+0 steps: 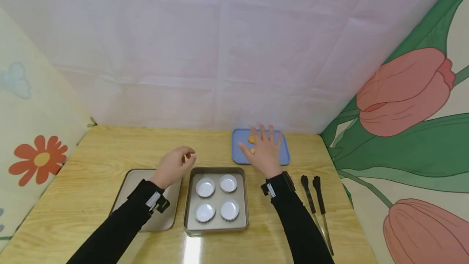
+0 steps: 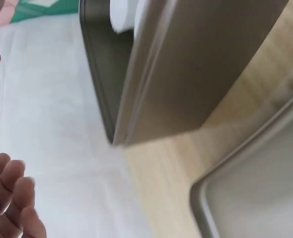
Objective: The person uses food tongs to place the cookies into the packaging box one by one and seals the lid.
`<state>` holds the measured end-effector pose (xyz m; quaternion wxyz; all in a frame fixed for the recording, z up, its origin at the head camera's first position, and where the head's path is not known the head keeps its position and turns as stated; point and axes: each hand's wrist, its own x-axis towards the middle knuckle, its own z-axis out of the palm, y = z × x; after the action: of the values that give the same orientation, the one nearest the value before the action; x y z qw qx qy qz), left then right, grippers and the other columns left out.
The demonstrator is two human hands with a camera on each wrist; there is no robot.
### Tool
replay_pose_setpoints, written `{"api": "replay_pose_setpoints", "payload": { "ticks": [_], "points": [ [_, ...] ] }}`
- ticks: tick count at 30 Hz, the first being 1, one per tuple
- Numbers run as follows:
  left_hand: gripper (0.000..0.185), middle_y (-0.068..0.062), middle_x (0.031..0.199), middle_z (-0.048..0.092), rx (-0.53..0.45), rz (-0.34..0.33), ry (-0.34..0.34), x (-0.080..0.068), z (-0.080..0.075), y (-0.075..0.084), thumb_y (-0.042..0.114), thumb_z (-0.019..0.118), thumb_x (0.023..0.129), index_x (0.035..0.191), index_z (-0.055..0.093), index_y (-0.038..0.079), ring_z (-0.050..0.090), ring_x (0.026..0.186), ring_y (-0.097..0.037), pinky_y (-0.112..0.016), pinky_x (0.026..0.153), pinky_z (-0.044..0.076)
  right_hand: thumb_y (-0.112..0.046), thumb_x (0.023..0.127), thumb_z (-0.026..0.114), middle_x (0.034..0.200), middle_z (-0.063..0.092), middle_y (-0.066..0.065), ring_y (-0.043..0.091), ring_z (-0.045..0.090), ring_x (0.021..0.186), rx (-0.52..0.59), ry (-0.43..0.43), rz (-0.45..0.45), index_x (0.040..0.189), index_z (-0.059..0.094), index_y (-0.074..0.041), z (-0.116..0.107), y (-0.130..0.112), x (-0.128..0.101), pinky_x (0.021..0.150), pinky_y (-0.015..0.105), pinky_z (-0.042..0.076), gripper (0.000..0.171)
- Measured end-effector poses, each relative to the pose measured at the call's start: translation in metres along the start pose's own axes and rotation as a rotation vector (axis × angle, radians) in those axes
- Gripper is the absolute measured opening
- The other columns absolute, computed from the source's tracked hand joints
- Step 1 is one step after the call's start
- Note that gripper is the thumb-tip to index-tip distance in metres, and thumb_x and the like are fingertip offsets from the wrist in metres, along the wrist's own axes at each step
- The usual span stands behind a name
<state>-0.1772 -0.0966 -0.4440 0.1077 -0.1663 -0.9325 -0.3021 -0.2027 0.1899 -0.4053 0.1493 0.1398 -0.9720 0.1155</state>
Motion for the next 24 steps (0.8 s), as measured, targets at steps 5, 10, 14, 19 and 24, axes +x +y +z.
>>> {"api": "replay_pose_setpoints", "payload": {
  "ticks": [5, 10, 14, 19, 24],
  "points": [
    [0.008, 0.009, 0.07, 0.052, -0.043, 0.019, 0.06, -0.026, 0.013, 0.006, 0.02, 0.059, 0.085, 0.079, 0.061, 0.015, 0.041, 0.053, -0.004, -0.023, 0.05, 0.037, -0.054, 0.087, 0.047, 0.14, 0.035, 0.02, 0.041, 0.014, 0.133, 0.043, 0.036, 0.053, 0.132, 0.047, -0.013, -0.005, 0.009, -0.019, 0.098, 0.063, -0.003, 0.061],
    [0.016, 0.012, 0.063, 0.045, -0.089, 0.002, 0.082, -0.044, 0.022, 0.009, 0.015, 0.061, 0.083, 0.069, 0.054, 0.019, 0.04, 0.054, -0.005, -0.023, 0.049, 0.035, -0.052, 0.088, 0.047, 0.139, 0.034, 0.023, 0.042, 0.013, 0.133, 0.054, 0.03, 0.121, 0.134, 0.045, -0.013, -0.008, 0.02, -0.038, 0.099, 0.062, -0.005, 0.06],
    [0.014, 0.01, 0.062, 0.043, -0.141, -0.04, 0.078, -0.054, 0.027, 0.01, 0.012, 0.061, 0.082, 0.071, 0.055, 0.016, 0.041, 0.055, -0.006, -0.023, 0.051, 0.035, -0.051, 0.088, 0.048, 0.137, 0.034, 0.026, 0.044, 0.015, 0.131, 0.059, 0.037, 0.171, 0.135, 0.042, -0.004, -0.01, 0.032, -0.055, 0.099, 0.062, -0.003, 0.067],
    [0.008, 0.008, 0.062, 0.042, -0.177, -0.117, 0.063, -0.064, 0.034, 0.011, 0.01, 0.061, 0.082, 0.078, 0.055, 0.012, 0.04, 0.055, -0.007, -0.024, 0.051, 0.035, -0.053, 0.087, 0.048, 0.136, 0.033, 0.028, 0.046, 0.017, 0.129, 0.049, 0.038, 0.27, 0.133, 0.042, -0.001, -0.01, 0.049, -0.077, 0.096, 0.066, 0.003, 0.07],
    [0.01, 0.007, 0.061, 0.041, -0.199, -0.193, 0.043, -0.071, 0.039, 0.01, 0.011, 0.062, 0.082, 0.088, 0.056, 0.006, 0.038, 0.052, -0.008, -0.024, 0.049, 0.033, -0.051, 0.087, 0.049, 0.134, 0.031, 0.033, 0.051, 0.021, 0.124, 0.052, 0.043, 0.369, 0.132, 0.042, 0.003, -0.01, 0.066, -0.104, 0.095, 0.065, 0.012, 0.07]
  ]
}}
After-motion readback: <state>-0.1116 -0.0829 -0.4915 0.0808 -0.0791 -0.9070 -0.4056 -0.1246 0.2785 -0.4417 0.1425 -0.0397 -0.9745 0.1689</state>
